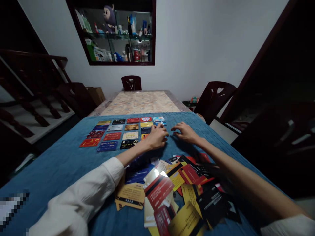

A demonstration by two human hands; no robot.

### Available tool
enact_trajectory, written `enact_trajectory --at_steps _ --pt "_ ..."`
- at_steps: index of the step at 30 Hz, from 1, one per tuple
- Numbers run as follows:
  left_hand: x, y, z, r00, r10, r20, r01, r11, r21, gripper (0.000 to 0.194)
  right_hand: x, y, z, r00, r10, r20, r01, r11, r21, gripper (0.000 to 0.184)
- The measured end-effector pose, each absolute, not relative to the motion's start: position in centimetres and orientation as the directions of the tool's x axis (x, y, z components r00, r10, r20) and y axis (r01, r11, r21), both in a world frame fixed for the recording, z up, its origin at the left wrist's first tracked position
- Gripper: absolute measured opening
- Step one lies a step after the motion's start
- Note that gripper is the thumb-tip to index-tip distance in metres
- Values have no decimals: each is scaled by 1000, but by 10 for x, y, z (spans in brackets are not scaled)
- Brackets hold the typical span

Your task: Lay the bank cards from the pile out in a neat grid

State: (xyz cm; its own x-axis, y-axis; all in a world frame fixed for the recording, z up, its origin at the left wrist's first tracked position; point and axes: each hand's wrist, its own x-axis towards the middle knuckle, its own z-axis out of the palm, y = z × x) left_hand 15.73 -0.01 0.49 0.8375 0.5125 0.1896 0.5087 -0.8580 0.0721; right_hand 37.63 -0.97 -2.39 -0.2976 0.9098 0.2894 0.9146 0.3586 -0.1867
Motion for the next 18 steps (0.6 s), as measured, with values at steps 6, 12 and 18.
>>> enact_trajectory --at_steps 6,12,18 --pt "167 -49 2 901 392 186 389 -920 57 16 387 -63 -26 -338 883 326 909 396 -129 26" --pt "180 -99 -1 936 292 199 281 -956 80 18 396 -105 -32 -326 880 347 911 390 -136 26" --pt "189 -136 -2 958 222 181 206 -973 107 36 401 -131 -37 -314 882 352 913 382 -142 23"
